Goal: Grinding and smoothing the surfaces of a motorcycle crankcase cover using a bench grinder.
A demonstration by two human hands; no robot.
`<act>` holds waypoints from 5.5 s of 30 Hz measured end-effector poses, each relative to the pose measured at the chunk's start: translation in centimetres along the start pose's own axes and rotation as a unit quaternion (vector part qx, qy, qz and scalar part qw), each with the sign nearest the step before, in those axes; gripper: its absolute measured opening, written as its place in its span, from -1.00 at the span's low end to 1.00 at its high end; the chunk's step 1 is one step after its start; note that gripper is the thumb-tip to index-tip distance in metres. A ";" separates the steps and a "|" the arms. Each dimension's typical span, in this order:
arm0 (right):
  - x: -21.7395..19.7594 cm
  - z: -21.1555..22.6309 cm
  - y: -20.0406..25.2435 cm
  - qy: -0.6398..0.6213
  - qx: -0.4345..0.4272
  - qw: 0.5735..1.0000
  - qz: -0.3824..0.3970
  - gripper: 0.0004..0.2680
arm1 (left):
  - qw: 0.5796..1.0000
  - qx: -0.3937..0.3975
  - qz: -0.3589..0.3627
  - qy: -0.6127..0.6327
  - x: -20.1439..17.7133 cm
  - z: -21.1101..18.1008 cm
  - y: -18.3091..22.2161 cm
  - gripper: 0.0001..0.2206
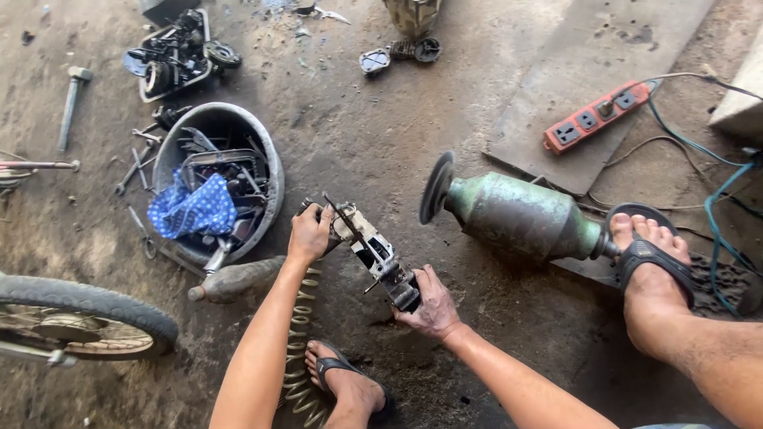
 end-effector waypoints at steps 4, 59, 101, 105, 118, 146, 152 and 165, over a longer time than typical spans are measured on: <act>-1.7 -0.6 -0.3 -0.015 0.018 0.999 -0.038 -0.49 | 0.998 -0.003 0.056 -0.017 2.7 -0.6 -1.5 -0.64; -7.8 6.5 -1.0 0.123 0.094 0.975 -0.158 -0.57 | 0.952 0.015 0.206 0.227 16.7 -4.8 -4.0 -0.75; -4.3 -1.1 -2.5 -0.150 0.161 0.972 -0.080 -0.61 | 0.993 0.004 0.086 -0.075 0.7 -8.3 -3.6 -0.64; -3.7 -1.5 -1.3 -0.149 0.131 0.973 -0.114 -0.61 | 0.993 0.028 0.086 -0.079 -0.2 -10.6 -2.4 -0.66; -3.6 -1.0 0.8 -0.106 0.126 0.974 -0.155 -0.60 | 0.990 0.074 0.100 -0.060 0.0 -12.2 -0.8 -0.68; -6.5 -1.4 -4.7 -0.143 0.164 0.975 -0.039 -0.57 | 0.994 -0.020 0.097 -0.049 2.1 -6.3 -3.9 -0.64; -5.6 -2.3 -4.5 -0.229 0.214 0.948 -0.053 -0.69 | 0.978 -0.044 0.135 -0.150 6.0 -3.6 -6.8 -0.65; -5.4 -4.9 -3.2 -0.336 0.271 0.898 -0.085 -0.77 | 0.968 -0.092 0.164 -0.166 4.1 -6.5 -6.2 -0.60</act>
Point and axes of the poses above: each hand's wrist, its own y-axis away from the middle knuckle, its own x-axis out of the palm, z = x × y, the point moved 2 cm from there along -y, towards the middle knuckle, and after that the axes turned 15 degrees about -y, right-handed, at the moved point
